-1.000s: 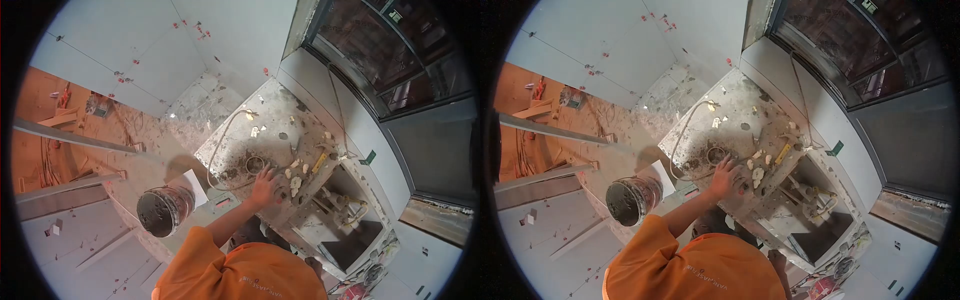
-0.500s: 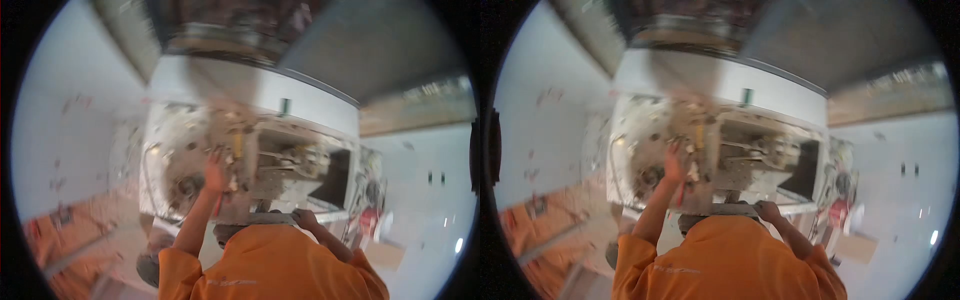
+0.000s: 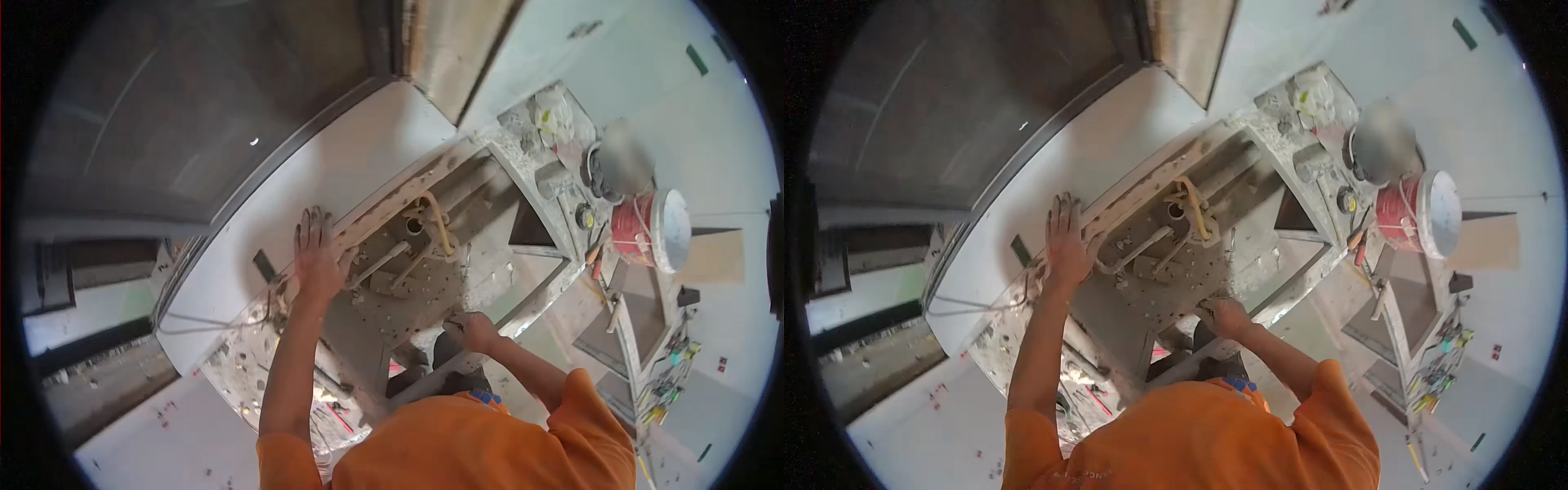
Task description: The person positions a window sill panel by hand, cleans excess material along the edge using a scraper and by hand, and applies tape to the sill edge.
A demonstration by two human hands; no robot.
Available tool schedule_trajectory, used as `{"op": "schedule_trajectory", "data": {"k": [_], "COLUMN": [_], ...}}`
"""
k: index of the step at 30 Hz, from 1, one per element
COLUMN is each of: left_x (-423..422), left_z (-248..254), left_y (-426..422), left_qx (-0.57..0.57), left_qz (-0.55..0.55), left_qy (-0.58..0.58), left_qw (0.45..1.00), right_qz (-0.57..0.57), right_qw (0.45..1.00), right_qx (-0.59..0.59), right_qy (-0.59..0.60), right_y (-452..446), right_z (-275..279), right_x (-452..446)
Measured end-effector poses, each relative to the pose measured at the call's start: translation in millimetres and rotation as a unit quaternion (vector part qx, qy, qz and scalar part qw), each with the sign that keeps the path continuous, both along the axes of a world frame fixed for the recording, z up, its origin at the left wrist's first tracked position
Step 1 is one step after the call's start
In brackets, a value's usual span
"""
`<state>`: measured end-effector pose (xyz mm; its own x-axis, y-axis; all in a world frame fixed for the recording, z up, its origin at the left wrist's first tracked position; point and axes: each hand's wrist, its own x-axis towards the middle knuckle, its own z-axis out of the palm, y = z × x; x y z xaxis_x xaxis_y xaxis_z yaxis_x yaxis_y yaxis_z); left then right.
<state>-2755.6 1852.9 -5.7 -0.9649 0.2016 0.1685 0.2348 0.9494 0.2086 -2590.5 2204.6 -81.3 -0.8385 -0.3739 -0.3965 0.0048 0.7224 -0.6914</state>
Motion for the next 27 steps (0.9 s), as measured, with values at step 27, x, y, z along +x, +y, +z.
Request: {"op": "schedule_trajectory", "data": {"k": [27], "left_x": [-77], "left_z": [-56], "left_y": [47], "left_qx": [-0.153], "left_qz": [0.004], "left_qy": [-0.011], "left_qw": [0.988], "right_qz": [-0.420], "right_qw": [0.855], "right_qx": [0.203], "right_qy": [0.229], "right_y": [292], "right_z": [-1], "right_x": [43]}}
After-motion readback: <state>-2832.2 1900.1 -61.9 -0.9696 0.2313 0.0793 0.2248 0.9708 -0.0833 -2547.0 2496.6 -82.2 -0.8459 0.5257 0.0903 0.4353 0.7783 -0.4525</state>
